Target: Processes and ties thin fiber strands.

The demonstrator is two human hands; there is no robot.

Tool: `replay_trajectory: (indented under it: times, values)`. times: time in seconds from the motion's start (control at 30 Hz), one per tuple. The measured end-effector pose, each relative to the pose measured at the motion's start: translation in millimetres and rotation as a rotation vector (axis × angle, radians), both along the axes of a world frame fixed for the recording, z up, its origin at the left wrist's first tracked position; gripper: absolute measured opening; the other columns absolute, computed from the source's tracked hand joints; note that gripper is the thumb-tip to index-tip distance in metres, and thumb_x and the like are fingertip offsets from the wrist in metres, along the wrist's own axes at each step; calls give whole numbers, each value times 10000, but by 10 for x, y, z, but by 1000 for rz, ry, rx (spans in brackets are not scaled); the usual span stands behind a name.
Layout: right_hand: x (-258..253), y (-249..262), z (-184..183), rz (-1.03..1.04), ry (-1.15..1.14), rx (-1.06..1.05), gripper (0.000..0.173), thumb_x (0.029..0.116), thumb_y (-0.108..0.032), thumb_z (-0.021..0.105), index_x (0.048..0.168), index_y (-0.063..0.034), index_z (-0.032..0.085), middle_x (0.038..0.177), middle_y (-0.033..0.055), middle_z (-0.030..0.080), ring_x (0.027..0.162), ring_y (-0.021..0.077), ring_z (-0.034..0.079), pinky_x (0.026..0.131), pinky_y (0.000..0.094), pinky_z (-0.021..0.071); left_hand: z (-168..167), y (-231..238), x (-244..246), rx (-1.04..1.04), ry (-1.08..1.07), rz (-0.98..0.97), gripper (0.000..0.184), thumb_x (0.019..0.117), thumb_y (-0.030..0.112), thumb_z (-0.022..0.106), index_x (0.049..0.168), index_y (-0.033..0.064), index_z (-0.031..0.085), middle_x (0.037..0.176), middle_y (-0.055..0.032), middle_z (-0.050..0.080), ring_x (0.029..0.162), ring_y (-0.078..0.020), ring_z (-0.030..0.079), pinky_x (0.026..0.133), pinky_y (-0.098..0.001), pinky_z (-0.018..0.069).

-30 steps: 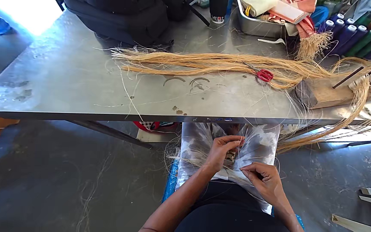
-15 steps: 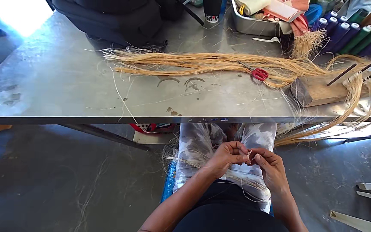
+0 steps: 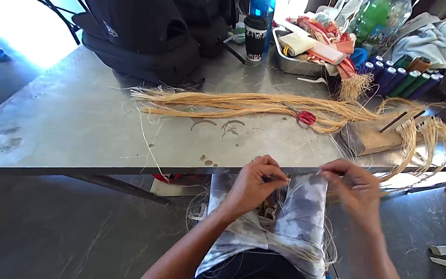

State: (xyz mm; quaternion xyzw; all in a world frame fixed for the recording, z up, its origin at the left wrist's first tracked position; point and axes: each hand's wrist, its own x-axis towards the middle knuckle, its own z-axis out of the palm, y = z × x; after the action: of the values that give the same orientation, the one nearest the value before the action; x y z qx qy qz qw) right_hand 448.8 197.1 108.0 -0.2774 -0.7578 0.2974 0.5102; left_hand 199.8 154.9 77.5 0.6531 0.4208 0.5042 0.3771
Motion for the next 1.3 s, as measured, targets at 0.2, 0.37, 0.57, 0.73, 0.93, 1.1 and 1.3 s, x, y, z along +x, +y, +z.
replay_trajectory:
  times: [0.2, 0.37, 0.57, 0.73, 0.93, 1.1, 1.3]
  values:
    - [-7, 888, 686, -247, -167, 113, 100, 992, -120, 613, 1001, -74, 702, 856, -6, 720, 700, 67, 669, 642, 259, 586, 457, 558, -469, 162, -214, 7, 110, 913, -13, 667, 930, 83, 719, 914, 35, 715, 815, -32, 665, 729, -203, 575]
    - [-457, 1610, 451, -446, -945, -62, 177, 960, -51, 614, 1064, -9, 752, 978, 234, 728, 936, 446, 699, 802, 678, 524, 567, 1132, -474, -29, -433, 66, 159, 926, -56, 611, 885, 85, 672, 811, 45, 689, 704, -16, 616, 654, -178, 516]
    - [-700, 1973, 242, -437, -1264, -224, 199, 903, -144, 688, 1022, 12, 719, 1031, 252, 699, 1054, 456, 656, 849, 670, 486, 566, 1557, -436, -324, -598, 92, 115, 987, -32, 594, 915, 50, 632, 826, -11, 677, 699, -56, 624, 661, -198, 529]
    - [-738, 2036, 214, -403, -1328, -238, 308, 914, -161, 669, 1177, -4, 693, 1135, 255, 689, 1133, 452, 633, 921, 665, 465, 535, 1733, -492, -367, -594, 87, 91, 992, 22, 617, 919, 70, 643, 838, -12, 696, 657, -35, 616, 599, -170, 508]
    - [-651, 2086, 191, -417, -1278, -215, 380, 927, -222, 687, 1241, -9, 666, 1200, 256, 665, 1158, 457, 620, 938, 662, 465, 529, 1914, -495, -434, -704, 131, 75, 989, 19, 622, 924, 56, 624, 851, -39, 693, 652, -55, 614, 601, -185, 510]
    - [-506, 2048, 269, -492, -1056, -166, 434, 945, -110, 627, 1365, -21, 567, 1084, 237, 708, 1032, 432, 682, 896, 633, 498, 368, 1972, -544, -492, -834, 160, 59, 1013, 65, 604, 956, 64, 616, 803, -26, 645, 619, -62, 591, 585, -185, 509]
    - [-414, 1981, 185, -348, -661, -88, 401, 907, -148, 678, 1281, -7, 640, 870, 126, 729, 758, 232, 692, 759, 448, 557, 386, 1976, -599, -475, -998, 182, 83, 1008, 32, 593, 931, 50, 617, 799, -44, 640, 636, -82, 599, 617, -197, 525]
